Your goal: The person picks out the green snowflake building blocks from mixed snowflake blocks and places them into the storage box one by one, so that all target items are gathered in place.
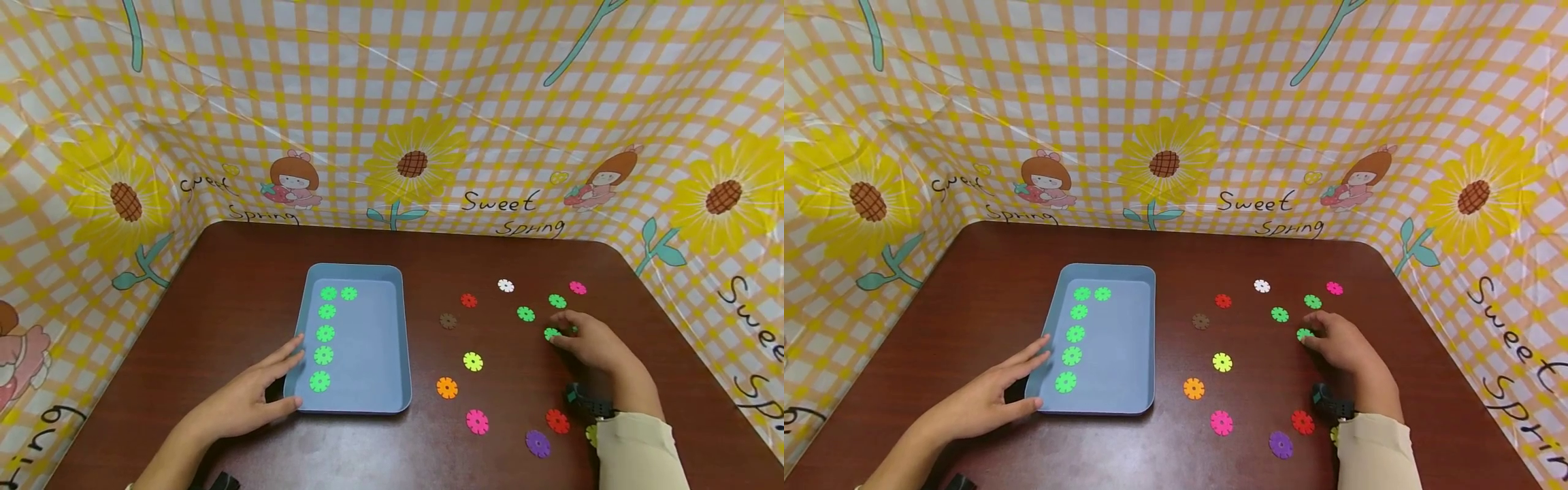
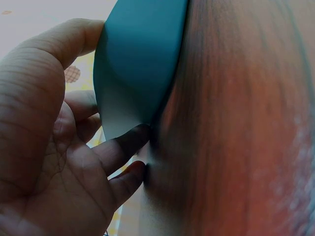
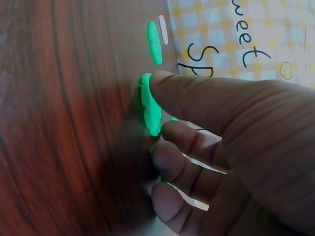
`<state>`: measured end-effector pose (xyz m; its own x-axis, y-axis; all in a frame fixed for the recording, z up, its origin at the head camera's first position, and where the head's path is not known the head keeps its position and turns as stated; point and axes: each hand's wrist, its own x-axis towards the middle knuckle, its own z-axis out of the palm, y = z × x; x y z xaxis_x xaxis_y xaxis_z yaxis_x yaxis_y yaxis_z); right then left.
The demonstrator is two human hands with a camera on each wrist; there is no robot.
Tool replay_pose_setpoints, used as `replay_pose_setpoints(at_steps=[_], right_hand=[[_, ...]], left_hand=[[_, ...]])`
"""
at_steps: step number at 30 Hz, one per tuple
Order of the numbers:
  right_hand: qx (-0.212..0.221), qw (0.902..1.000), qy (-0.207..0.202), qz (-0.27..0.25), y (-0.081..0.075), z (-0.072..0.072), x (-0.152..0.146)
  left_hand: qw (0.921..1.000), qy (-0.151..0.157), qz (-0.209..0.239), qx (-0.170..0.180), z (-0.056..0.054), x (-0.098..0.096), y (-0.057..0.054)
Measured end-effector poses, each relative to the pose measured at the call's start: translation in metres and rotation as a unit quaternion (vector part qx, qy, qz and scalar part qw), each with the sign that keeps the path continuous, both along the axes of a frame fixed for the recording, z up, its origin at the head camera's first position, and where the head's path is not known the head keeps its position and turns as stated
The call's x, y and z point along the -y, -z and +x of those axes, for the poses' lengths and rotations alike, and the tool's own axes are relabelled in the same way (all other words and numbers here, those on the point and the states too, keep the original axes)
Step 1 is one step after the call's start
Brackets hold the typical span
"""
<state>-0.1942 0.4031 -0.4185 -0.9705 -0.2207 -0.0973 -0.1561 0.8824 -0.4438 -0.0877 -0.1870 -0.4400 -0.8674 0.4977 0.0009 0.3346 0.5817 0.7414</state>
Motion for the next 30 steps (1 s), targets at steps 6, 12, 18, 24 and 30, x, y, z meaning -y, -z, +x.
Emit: replay_pose_setpoints(at_steps=[6, 12, 18, 24, 30], right_hand=[[-0.005, 0.9999, -0.006, 0.007, 0.0013, 0.0002, -0.0003], [0.01, 0.9999, -0.006, 0.006, -0.0008, -0.0006, 0.0018], [0.012, 0.9999, -0.002, 0.003, -0.0026, -0.0008, 0.0043], [0.003, 1.0, -0.004, 0.008, -0.0015, 0.0008, 0.0039], [-0.002, 0.9999, -0.004, 0.013, 0.0032, 0.0014, -0.0007]], left_hand=[[0.9999, 0.006, -0.001, -0.013, 0.0009, 0.0002, -0.0015], [0.9999, 0.001, -0.002, -0.012, 0.0019, 0.0005, -0.002], [1.0, -0.002, 0.0, -0.006, 0.0015, 0.0007, -0.0017], [1.0, 0.001, -0.004, -0.002, 0.0005, -0.0003, -0.0024], [0.9999, 0.005, -0.005, -0.009, 0.0009, -0.0007, -0.0029]])
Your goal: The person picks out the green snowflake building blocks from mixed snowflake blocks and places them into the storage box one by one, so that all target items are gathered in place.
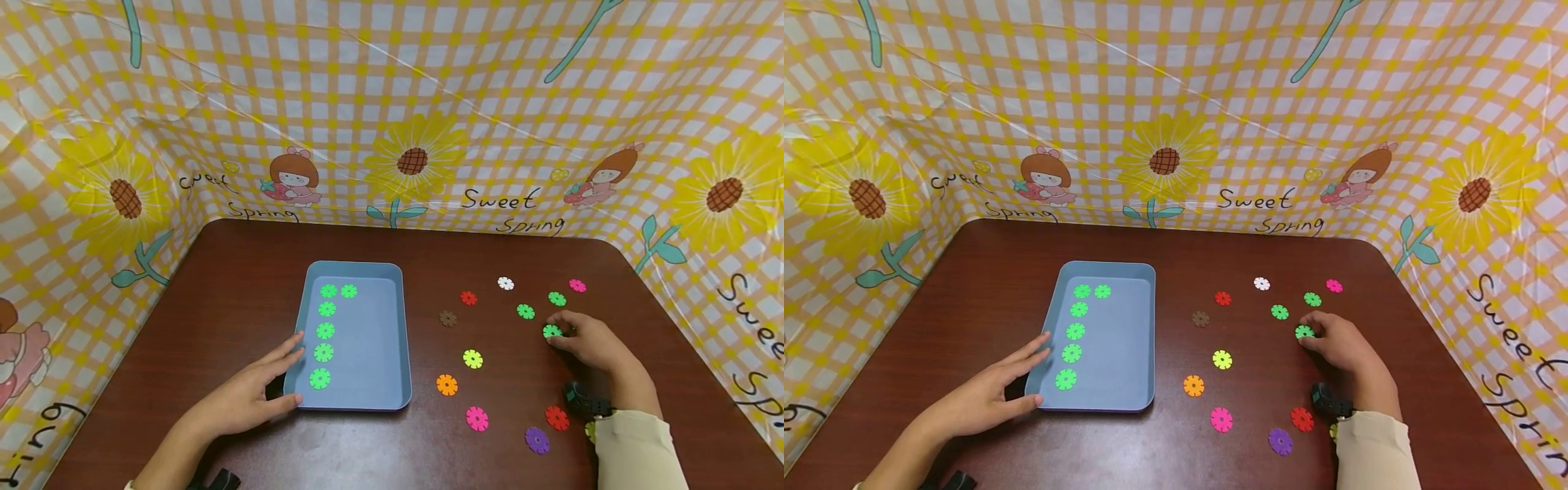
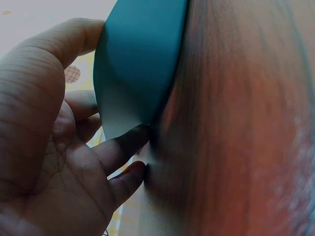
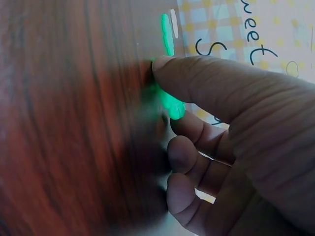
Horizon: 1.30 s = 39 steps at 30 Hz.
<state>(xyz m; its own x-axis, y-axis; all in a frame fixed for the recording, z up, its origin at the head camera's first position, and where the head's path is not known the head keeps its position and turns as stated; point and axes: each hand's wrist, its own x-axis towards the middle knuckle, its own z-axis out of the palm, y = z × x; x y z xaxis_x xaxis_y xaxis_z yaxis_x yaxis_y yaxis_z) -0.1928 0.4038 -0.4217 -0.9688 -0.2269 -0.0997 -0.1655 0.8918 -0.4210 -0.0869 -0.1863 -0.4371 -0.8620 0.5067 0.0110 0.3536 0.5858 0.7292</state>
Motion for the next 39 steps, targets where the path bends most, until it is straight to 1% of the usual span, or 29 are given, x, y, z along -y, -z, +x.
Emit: replay_pose_setpoints(at_steps=[6, 11, 15, 17, 20, 24, 31, 39], right_hand=[[-0.01, 0.9999, -0.007, 0.0, 0.0036, 0.0007, -0.001], [-0.02, 0.9997, -0.016, -0.004, 0.0045, 0.0002, 0.0001], [-0.035, 0.9989, -0.031, -0.01, 0.0043, -0.0007, 0.0007], [-0.043, 0.9982, -0.039, -0.013, 0.0045, -0.001, 0.0011], [-0.047, 0.9978, -0.044, -0.015, 0.005, -0.0013, 0.0014], [-0.04, 0.9984, -0.039, -0.012, 0.005, -0.0011, 0.0025], [-0.027, 0.9996, -0.01, 0.005, 0.0048, 0.0013, 0.0059], [-0.011, 0.9998, -0.012, -0.01, 0.0047, 0.0019, 0.0049]], left_hand=[[1.0, 0.0, -0.002, -0.005, 0.001, -0.0005, 0.0002], [1.0, -0.002, 0.001, -0.002, 0.0011, -0.0005, 0.0008], [1.0, -0.001, 0.001, -0.002, 0.0009, -0.0002, 0.0013], [1.0, -0.002, 0.001, 0.004, 0.0008, -0.0002, 0.0012], [1.0, -0.001, -0.001, 0.003, 0.0006, -0.0001, 0.0011], [1.0, -0.001, 0.0, 0.005, 0.0002, -0.0005, 0.0006], [0.9998, -0.007, 0.006, 0.019, -0.0002, -0.0007, 0.0019], [1.0, 0.0, 0.004, -0.001, 0.0006, -0.0003, 0.0004]])
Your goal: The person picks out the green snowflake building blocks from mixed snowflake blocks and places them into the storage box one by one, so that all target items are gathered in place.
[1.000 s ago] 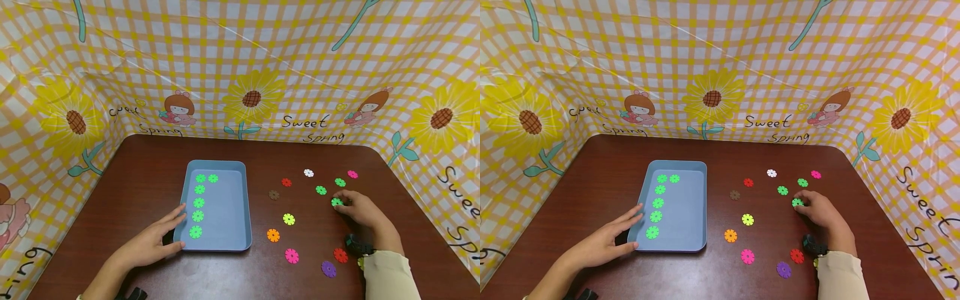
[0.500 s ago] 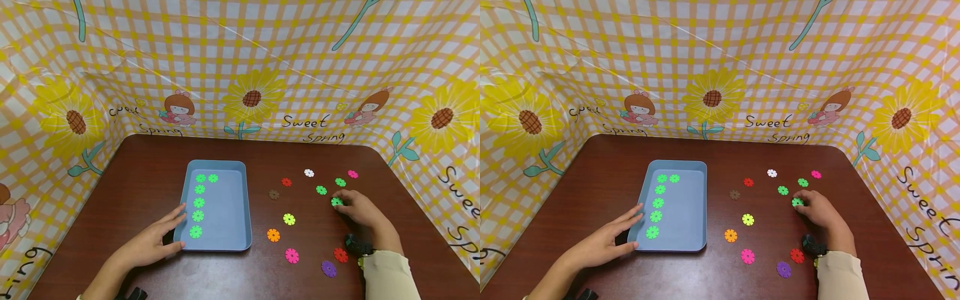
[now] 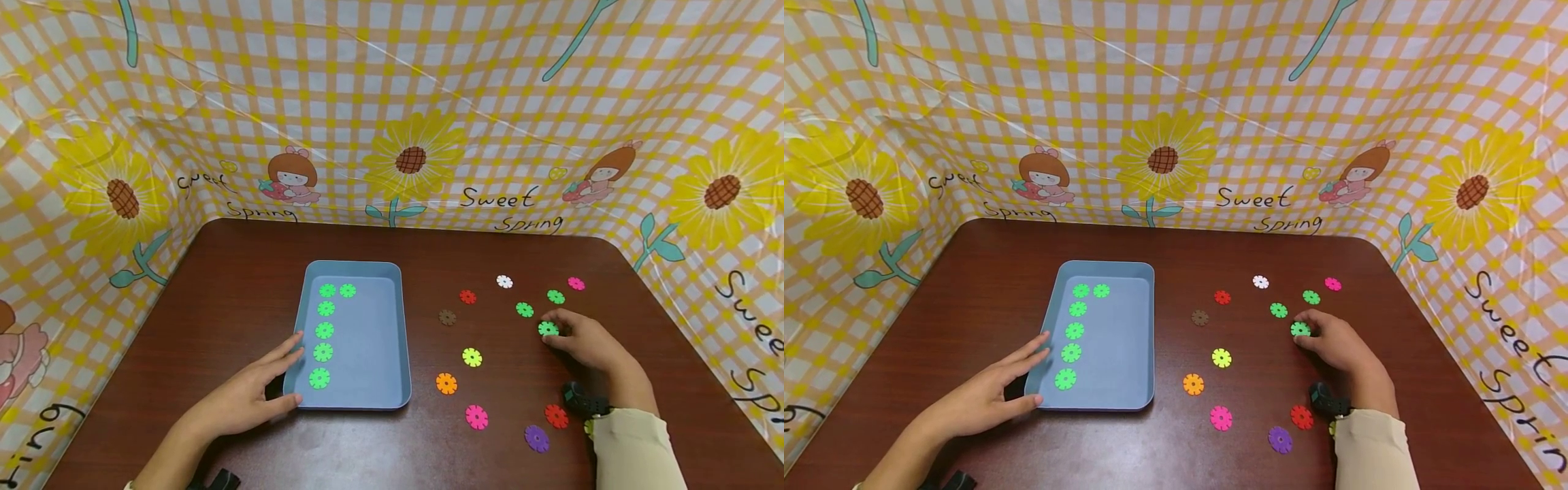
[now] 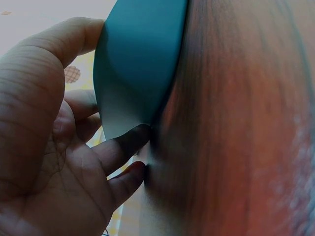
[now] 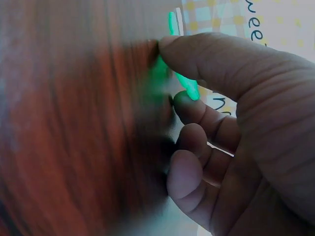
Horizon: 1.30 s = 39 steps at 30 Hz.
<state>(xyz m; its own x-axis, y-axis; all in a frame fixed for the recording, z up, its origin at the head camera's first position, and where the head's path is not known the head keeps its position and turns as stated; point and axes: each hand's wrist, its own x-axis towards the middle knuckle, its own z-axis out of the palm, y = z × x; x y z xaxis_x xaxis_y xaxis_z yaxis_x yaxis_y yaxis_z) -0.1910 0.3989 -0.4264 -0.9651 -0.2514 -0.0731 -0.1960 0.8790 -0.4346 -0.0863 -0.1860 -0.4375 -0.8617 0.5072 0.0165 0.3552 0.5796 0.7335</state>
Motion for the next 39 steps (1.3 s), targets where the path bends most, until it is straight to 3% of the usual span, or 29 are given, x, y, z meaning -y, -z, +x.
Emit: replay_pose_setpoints(at_steps=[7, 14, 30, 39], right_hand=[[0.025, 0.9995, -0.013, -0.014, -0.0026, 0.0008, 0.0002], [0.01, 0.9995, -0.028, -0.01, -0.0015, -0.0017, -0.0006], [0.011, 0.9998, -0.014, 0.0, -0.0034, 0.0001, 0.0038], [0.034, 0.999, -0.014, -0.025, -0.0023, 0.0012, 0.0023]], left_hand=[[1.0, 0.001, 0.0, -0.001, -0.0004, 0.0004, 0.0003], [1.0, -0.001, -0.002, 0.007, -0.0004, 0.0005, 0.0012], [1.0, 0.0, -0.001, 0.006, -0.0002, 0.0002, -0.0018], [1.0, 0.0, 0.001, 0.005, 0.0, 0.0004, -0.0012]])
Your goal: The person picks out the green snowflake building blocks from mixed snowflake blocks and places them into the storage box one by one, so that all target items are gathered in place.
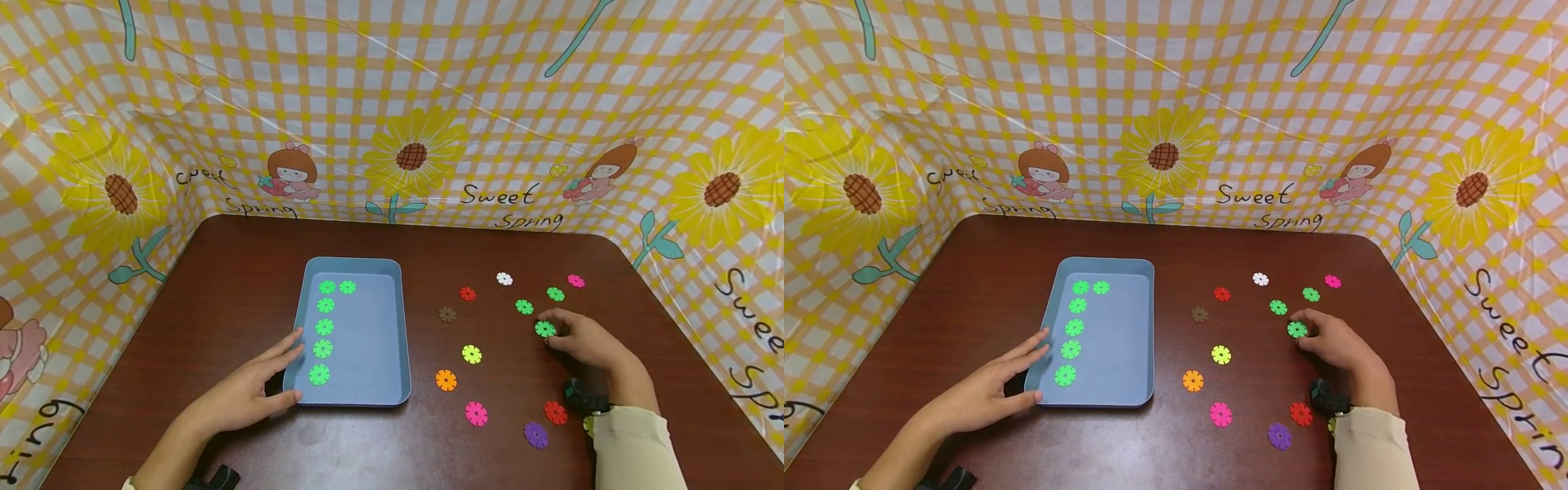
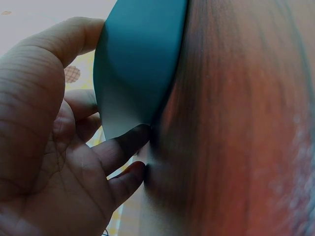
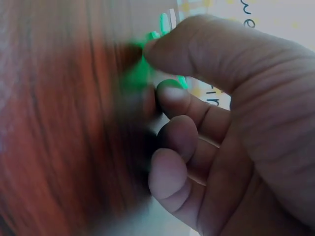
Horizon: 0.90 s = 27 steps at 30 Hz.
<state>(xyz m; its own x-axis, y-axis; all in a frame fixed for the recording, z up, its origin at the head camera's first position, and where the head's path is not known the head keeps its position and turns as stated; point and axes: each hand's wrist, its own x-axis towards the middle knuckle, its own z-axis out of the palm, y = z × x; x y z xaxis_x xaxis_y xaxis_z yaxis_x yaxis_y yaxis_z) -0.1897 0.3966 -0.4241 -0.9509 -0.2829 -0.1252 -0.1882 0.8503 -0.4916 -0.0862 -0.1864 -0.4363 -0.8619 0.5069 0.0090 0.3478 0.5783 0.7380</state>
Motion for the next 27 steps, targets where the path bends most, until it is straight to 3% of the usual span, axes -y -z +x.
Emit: replay_pose_setpoints(at_steps=[10, 27], right_hand=[[-0.003, 1.0, 0.0, 0.0, -0.005, 0.0, 0.004], [-0.045, 0.9982, -0.037, -0.017, -0.015, -0.003, 0.022]], left_hand=[[1.0, -0.002, -0.002, -0.001, -0.001, 0.001, 0.002], [1.0, -0.001, -0.008, -0.005, 0.0, -0.001, -0.001]])
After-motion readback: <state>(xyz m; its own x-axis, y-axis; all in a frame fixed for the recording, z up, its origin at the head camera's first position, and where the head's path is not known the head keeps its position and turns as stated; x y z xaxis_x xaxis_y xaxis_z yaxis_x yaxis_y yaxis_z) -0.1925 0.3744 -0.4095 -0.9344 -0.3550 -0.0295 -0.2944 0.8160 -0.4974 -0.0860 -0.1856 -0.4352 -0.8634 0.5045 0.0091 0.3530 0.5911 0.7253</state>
